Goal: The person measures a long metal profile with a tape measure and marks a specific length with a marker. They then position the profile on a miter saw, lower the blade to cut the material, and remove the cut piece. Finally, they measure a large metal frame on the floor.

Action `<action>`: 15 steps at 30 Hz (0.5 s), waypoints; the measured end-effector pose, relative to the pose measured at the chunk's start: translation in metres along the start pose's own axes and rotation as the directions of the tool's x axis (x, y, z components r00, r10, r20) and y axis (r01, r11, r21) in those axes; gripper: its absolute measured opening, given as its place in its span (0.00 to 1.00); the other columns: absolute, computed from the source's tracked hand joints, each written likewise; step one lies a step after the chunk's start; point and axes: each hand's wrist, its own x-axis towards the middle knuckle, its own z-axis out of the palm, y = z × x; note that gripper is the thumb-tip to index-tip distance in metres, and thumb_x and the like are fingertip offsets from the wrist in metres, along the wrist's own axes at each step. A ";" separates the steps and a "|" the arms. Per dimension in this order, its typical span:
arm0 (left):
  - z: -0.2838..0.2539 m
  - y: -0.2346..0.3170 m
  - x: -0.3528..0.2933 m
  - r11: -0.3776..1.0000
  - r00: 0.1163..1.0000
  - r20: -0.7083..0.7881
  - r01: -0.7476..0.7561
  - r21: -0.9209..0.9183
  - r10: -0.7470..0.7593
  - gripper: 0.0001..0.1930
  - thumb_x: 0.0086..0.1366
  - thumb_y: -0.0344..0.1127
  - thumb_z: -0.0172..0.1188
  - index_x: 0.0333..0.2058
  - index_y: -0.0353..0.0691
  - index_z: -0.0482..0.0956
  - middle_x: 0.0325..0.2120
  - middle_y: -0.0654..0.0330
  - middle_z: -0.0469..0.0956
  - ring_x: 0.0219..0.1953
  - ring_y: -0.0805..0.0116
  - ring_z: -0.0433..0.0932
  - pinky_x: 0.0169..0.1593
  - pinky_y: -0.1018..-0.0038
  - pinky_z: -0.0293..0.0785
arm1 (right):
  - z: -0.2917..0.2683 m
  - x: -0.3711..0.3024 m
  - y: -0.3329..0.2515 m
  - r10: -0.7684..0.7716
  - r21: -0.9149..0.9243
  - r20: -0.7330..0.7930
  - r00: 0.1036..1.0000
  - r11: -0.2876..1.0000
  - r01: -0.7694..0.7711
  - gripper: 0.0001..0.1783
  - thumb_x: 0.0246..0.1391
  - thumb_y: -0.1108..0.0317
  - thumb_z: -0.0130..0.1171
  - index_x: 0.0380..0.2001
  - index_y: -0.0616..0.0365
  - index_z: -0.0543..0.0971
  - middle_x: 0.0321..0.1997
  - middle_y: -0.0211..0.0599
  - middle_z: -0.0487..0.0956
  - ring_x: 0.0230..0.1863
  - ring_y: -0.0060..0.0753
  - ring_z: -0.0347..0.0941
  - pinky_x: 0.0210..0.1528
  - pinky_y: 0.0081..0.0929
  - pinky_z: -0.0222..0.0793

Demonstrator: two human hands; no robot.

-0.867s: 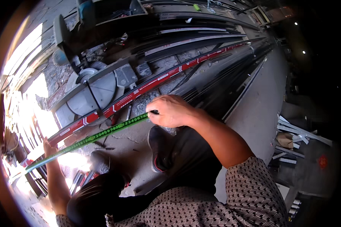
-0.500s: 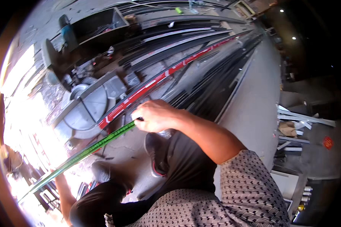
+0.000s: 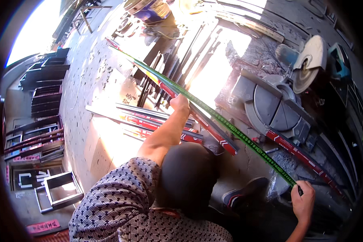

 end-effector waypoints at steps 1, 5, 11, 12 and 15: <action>0.001 0.012 -0.023 0.998 0.998 -0.012 0.053 -0.039 -0.054 0.24 0.53 0.36 0.66 0.41 0.16 0.81 0.39 0.38 0.85 0.39 0.49 0.85 0.45 0.60 0.78 | 0.002 -0.004 0.006 -0.003 -0.003 -0.020 1.000 1.000 0.003 0.08 0.57 0.75 0.57 0.38 0.71 0.79 0.34 0.52 0.78 0.38 0.51 0.76 0.44 0.38 0.70; -0.016 0.019 -0.007 0.999 0.998 -0.062 0.031 0.017 -0.030 0.22 0.51 0.37 0.69 0.39 0.20 0.83 0.39 0.37 0.85 0.41 0.46 0.86 0.47 0.59 0.77 | 0.007 -0.002 0.017 -0.031 0.002 -0.016 0.999 1.000 0.032 0.10 0.57 0.74 0.58 0.39 0.71 0.80 0.35 0.53 0.79 0.38 0.52 0.77 0.44 0.40 0.71; -0.029 0.014 0.012 0.983 0.978 -0.211 0.039 0.179 0.000 0.26 0.51 0.41 0.68 0.41 0.21 0.82 0.40 0.38 0.85 0.43 0.41 0.85 0.53 0.58 0.78 | 0.005 0.008 0.008 0.073 -0.008 0.045 0.996 0.997 -0.073 0.10 0.57 0.73 0.59 0.37 0.72 0.80 0.34 0.52 0.80 0.38 0.44 0.79 0.44 0.36 0.72; -0.032 0.015 0.018 0.984 0.981 -0.193 0.049 0.171 -0.015 0.24 0.51 0.41 0.68 0.38 0.21 0.82 0.38 0.38 0.85 0.42 0.42 0.85 0.52 0.57 0.78 | 0.011 0.009 0.031 -0.014 -0.026 0.017 1.000 1.000 0.014 0.10 0.56 0.73 0.59 0.37 0.72 0.80 0.34 0.53 0.81 0.37 0.45 0.80 0.43 0.36 0.72; -0.042 0.023 0.013 0.996 0.984 -0.175 0.052 0.074 -0.039 0.21 0.51 0.40 0.66 0.32 0.20 0.82 0.34 0.38 0.85 0.39 0.44 0.86 0.50 0.57 0.78 | 0.011 0.012 0.027 0.032 -0.037 0.076 0.997 0.999 -0.029 0.11 0.55 0.73 0.59 0.37 0.72 0.80 0.34 0.54 0.81 0.38 0.47 0.80 0.44 0.36 0.72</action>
